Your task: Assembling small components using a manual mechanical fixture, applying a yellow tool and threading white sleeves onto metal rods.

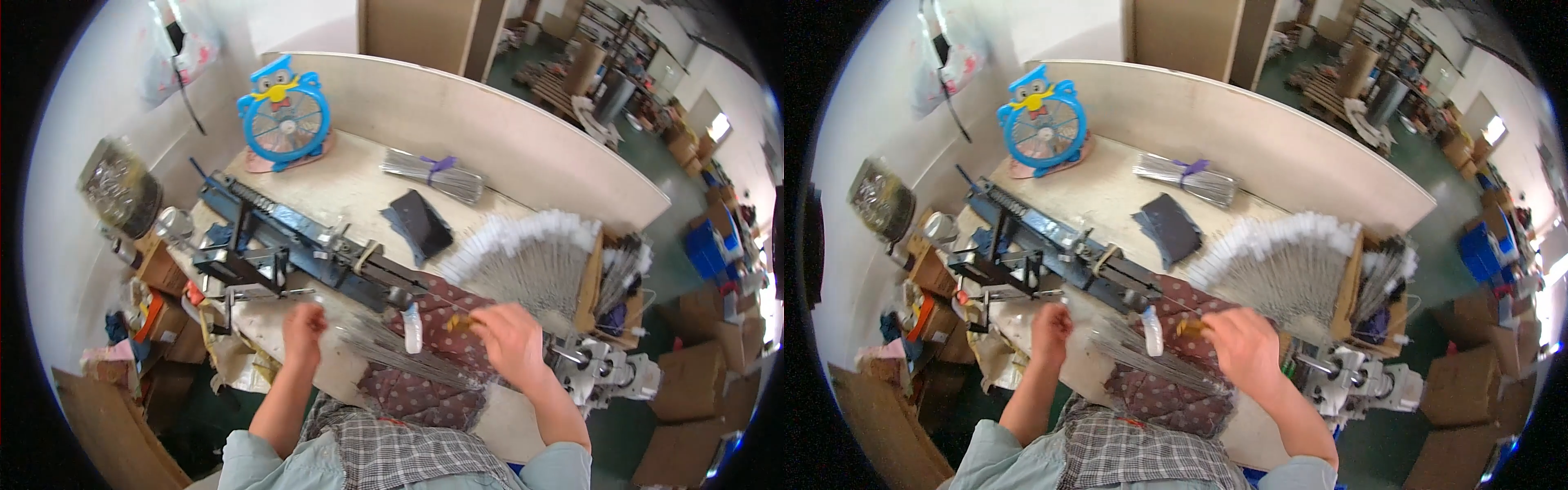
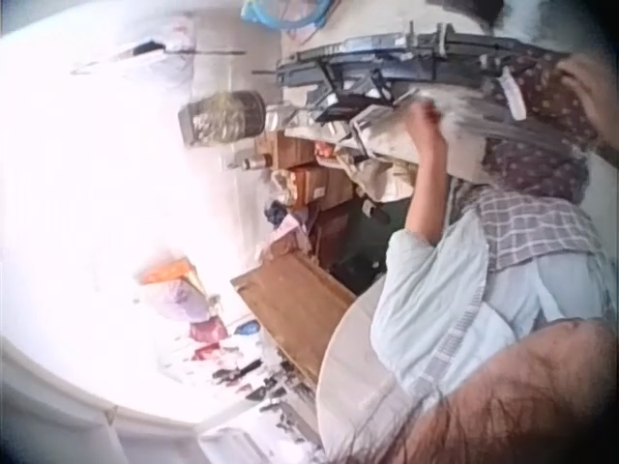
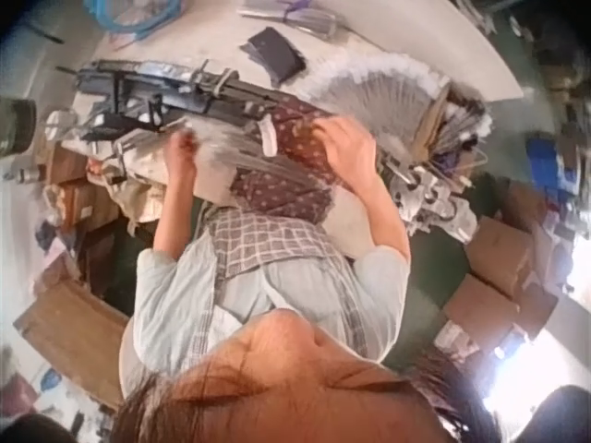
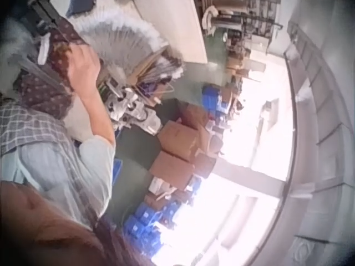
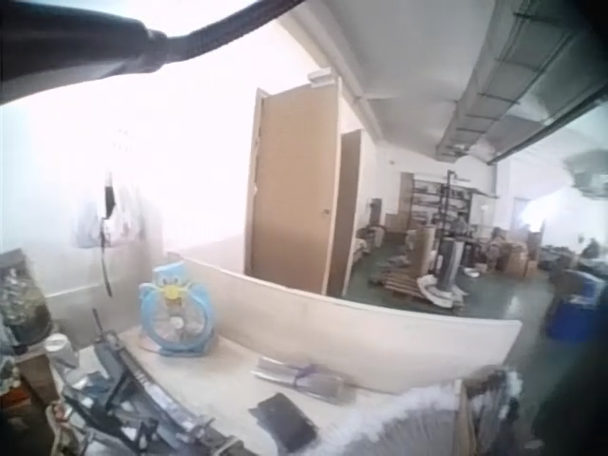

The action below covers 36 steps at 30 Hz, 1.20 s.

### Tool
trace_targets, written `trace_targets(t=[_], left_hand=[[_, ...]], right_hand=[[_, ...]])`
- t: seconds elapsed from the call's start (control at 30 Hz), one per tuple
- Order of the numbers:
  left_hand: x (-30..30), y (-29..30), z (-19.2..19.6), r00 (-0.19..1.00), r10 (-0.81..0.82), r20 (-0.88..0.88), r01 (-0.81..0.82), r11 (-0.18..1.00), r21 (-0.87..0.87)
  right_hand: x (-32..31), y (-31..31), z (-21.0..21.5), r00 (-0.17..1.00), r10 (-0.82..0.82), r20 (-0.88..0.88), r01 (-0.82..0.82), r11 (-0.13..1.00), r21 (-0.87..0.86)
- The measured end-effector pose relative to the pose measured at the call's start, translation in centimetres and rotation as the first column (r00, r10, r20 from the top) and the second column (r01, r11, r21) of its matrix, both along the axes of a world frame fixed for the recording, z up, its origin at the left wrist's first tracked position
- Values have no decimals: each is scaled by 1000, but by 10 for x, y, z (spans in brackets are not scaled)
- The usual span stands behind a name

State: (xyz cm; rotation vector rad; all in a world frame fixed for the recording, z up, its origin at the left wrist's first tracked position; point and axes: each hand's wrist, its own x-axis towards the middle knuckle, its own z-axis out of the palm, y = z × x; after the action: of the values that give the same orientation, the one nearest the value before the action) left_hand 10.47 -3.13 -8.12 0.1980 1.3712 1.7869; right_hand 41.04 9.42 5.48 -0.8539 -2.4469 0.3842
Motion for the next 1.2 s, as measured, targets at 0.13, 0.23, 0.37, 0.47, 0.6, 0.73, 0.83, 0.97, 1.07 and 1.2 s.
trace_targets(t=[0.13, 0.23, 0.37, 0.47, 0.6, 0.73, 0.83, 0.97, 1.07, 1.2], left_hand=[[120, 33, 59, 900, -433, 40, 429, 899, 84], [158, 59, 63, 854, -519, 30, 509, 846, 158], [175, 69, 58, 833, -549, -74, 553, 818, 155], [181, 71, 55, 825, -547, -143, 563, 818, 120], [187, 74, 59, 813, -556, -176, 576, 812, 95], [177, 71, 69, 884, -467, -4, 467, 883, 46], [165, 68, 76, 941, -331, 64, 331, 944, 17], [162, 71, 78, 928, -353, 121, 356, 935, -2], [160, 69, 74, 921, -370, 120, 371, 929, 12], [155, 66, 75, 857, -511, 67, 511, 860, 22]], right_hand=[[14, 16, -9, 989, -139, -54, 127, 974, -186], [20, 16, -10, 987, -144, -77, 106, 923, -371], [32, 19, -17, 981, -163, -103, 96, 876, -472], [41, 29, -31, 961, -216, -171, 35, 711, -703], [46, 30, -35, 937, -224, -269, -85, 600, -795], [34, 23, -14, 978, -136, -156, 11, 784, -621], [9, 25, -14, 982, -80, -168, 72, 996, -52], [-24, 33, -33, 989, -99, -112, 108, 991, 74], [-24, 27, -25, 996, -60, -67, 59, 998, -19], [-22, 29, -21, 997, -82, -7, 78, 960, -268]])
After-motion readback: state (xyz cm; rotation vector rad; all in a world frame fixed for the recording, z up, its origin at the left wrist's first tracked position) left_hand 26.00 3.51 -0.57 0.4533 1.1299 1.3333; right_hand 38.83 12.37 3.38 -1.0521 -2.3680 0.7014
